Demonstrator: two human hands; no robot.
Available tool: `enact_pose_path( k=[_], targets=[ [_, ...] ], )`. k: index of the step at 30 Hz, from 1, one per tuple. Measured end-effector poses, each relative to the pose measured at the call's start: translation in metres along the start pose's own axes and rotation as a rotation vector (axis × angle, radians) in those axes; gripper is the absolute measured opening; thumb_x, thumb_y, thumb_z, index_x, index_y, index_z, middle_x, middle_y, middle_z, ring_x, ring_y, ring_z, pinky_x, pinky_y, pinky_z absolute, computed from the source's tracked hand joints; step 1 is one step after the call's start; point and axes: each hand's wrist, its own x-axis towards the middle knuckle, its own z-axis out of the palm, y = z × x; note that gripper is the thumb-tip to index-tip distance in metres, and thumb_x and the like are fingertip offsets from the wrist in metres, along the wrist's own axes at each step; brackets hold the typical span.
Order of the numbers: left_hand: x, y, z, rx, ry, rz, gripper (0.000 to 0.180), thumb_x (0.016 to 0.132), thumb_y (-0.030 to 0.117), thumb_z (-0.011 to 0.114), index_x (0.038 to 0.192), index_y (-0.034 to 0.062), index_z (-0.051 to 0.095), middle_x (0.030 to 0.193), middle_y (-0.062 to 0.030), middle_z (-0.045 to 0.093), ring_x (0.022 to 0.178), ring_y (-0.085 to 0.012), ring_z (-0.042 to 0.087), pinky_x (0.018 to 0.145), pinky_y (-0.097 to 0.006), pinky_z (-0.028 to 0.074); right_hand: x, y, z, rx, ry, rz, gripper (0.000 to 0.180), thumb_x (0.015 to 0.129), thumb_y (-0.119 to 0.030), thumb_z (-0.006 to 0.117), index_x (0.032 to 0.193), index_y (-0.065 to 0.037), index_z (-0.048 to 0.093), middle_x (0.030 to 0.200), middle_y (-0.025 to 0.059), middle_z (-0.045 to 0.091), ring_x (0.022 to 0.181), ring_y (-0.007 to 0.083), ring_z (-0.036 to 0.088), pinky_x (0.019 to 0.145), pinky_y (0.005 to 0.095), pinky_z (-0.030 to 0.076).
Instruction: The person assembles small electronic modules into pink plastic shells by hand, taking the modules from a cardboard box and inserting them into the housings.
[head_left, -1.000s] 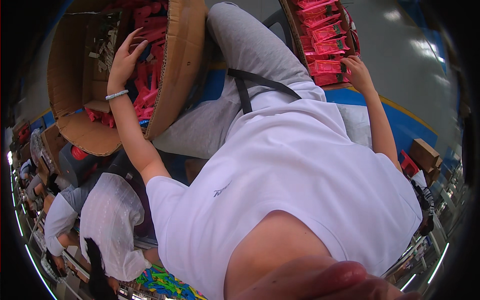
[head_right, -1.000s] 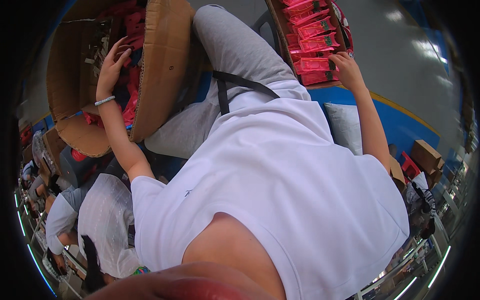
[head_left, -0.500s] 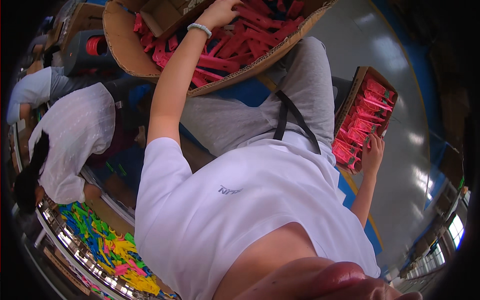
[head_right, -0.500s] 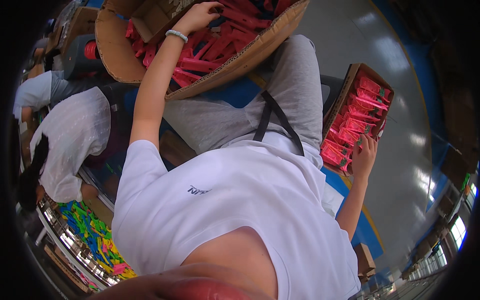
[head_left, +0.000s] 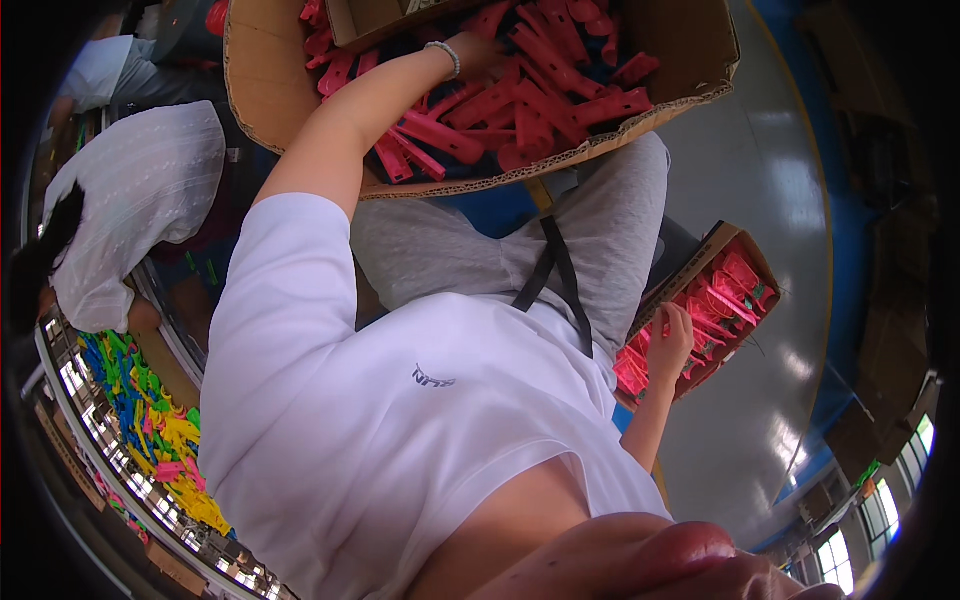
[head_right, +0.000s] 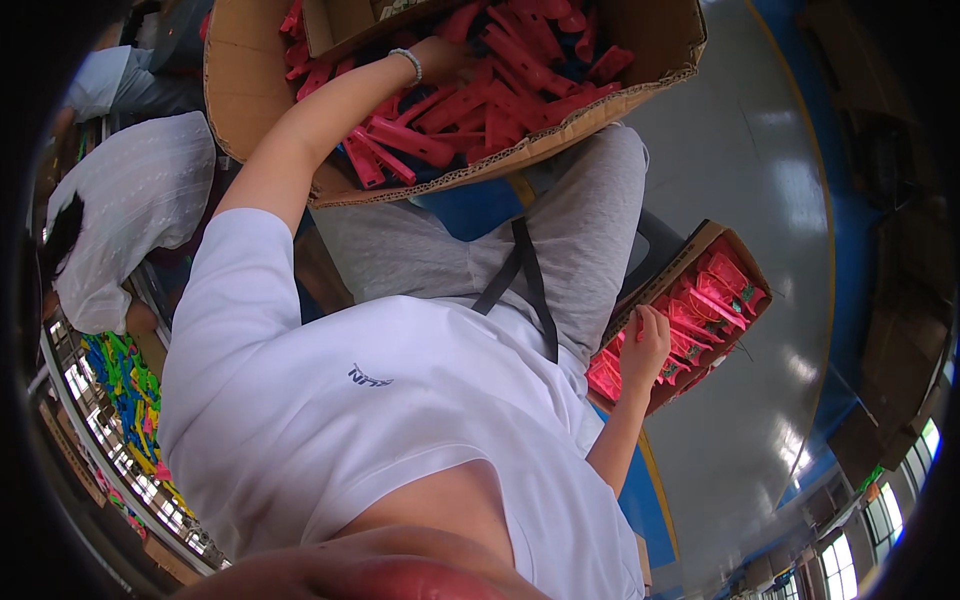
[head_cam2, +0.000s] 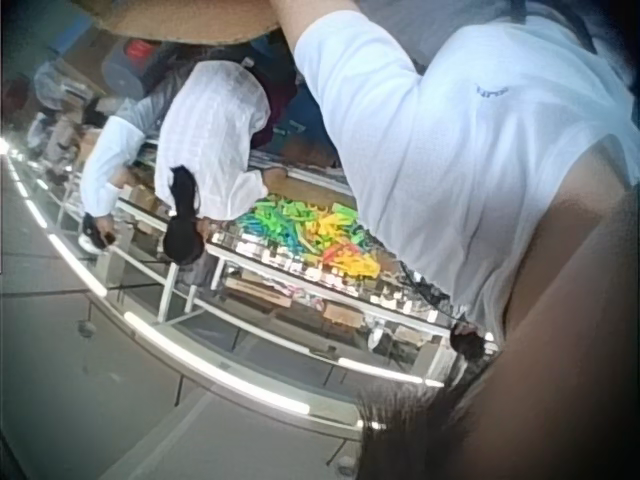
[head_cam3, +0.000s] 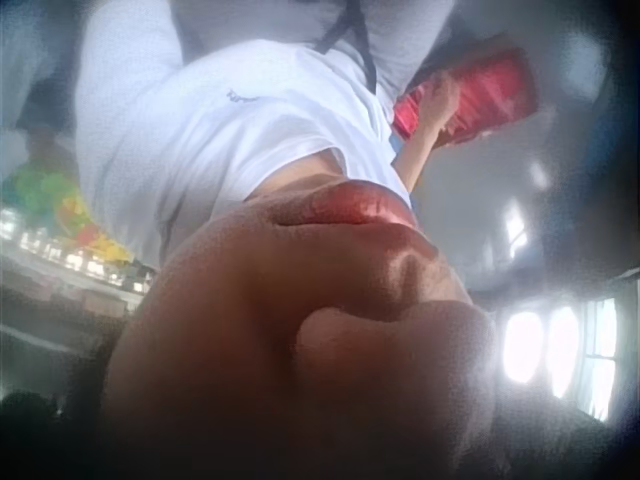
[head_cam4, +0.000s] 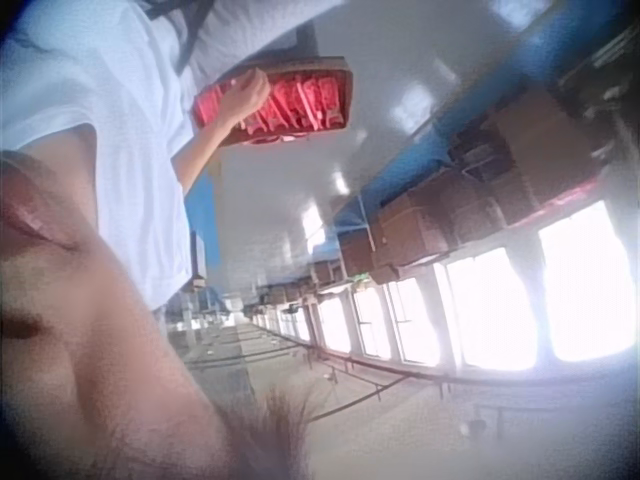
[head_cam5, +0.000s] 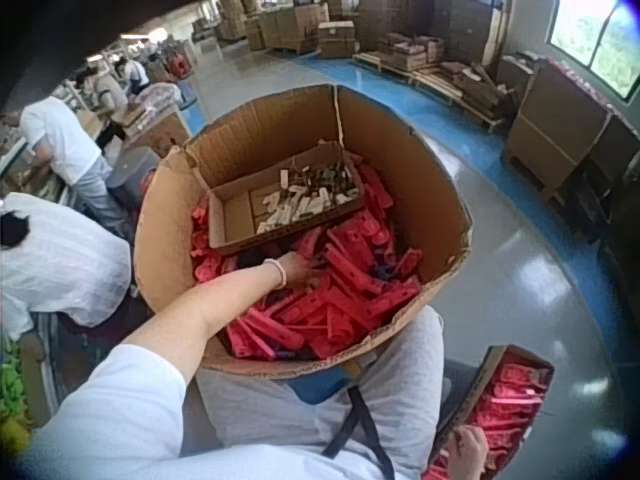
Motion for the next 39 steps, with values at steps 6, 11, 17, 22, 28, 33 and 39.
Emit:
enact_pose_path(
  k=[6,11,17,22,28,33,39],
  targets=[
    [-0.012,-0.005,-0.039,-0.111,0.049,0.005,0.017,0.082,0.022,0.065,0.091,0.0079,0.069,0.085,-0.0143,0.069,0.086,-0.0327,0.067,0.072,-0.042,0.054,0.021,-0.006,-0.012,0.019,0.054,-0.113,0.012,0.084,0.001,0.064,0.096,0.002,0.065,0.095,0.0147,0.066,0.086,0.0306,0.064,0.076,0.0371,0.052],
    [-0.059,-0.02,-0.12,-0.642,0.168,-0.056,0.019,0.088,0.018,0.065,0.099,0.0034,0.071,0.089,-0.0156,0.07,0.08,-0.022,0.067,0.073,-0.036,0.052,0.087,-0.045,-0.032,0.066,0.191,-0.316,0.014,0.084,0.005,0.065,0.097,0.001,0.066,0.095,0.0119,0.067,0.081,0.0241,0.064,0.069,0.0311,0.052],
    [-0.138,0.006,-0.191,-0.915,0.479,0.007,0.019,0.09,0.02,0.065,0.09,0.0026,0.072,0.085,-0.0104,0.067,0.083,-0.02,0.063,0.075,-0.033,0.049,0.164,-0.153,-0.053,0.302,0.336,-0.619,0.016,0.083,0.009,0.063,0.098,0.002,0.067,0.098,0.0103,0.068,0.082,0.018,0.064,0.07,0.0273,0.051],
    [-0.185,0.023,-0.221,-0.833,0.786,0.062,0.012,0.086,0.011,0.068,0.09,-0.0003,0.072,0.084,-0.009,0.065,0.077,-0.0181,0.061,0.073,-0.032,0.047,0.228,-0.246,-0.038,1.023,-0.108,-0.525,0.017,0.092,0.0,0.058,0.107,0.004,0.064,0.109,0.0122,0.065,0.094,0.0187,0.064,0.08,0.0313,0.055],
    [-0.223,0.061,-0.232,-0.811,1.003,0.149,0.009,0.087,0.004,0.066,0.091,-0.0035,0.07,0.093,-0.0072,0.062,0.093,-0.0185,0.061,0.085,-0.03,0.049,0.273,-0.329,0.002,1.468,-0.98,-0.106,0.039,0.094,-0.007,0.059,0.129,0.004,0.047,0.112,0.0187,0.06,0.099,0.0292,0.066,0.083,0.0386,0.059],
    [-0.248,0.082,-0.226,-0.687,1.088,0.182,0.007,0.084,-0.001,0.066,0.09,-0.0042,0.069,0.094,-0.0103,0.061,0.091,-0.0215,0.061,0.078,-0.029,0.05,0.28,-0.351,0.031,1.458,-0.84,-0.398,0.025,0.091,-0.004,0.062,0.113,0.006,0.058,0.098,0.0142,0.067,0.09,0.0211,0.068,0.076,0.0297,0.058],
    [-0.261,0.085,-0.213,-0.498,1.231,-0.021,0.021,0.085,0.007,0.068,0.105,0.0016,0.067,0.106,-0.0093,0.059,0.095,-0.0194,0.061,0.085,-0.028,0.047,0.277,-0.373,0.016,1.082,-0.419,-0.702,0.018,0.087,0.0,0.066,0.104,0.004,0.064,0.096,0.008,0.069,0.085,0.0167,0.068,0.076,0.0258,0.055]
  ],
)
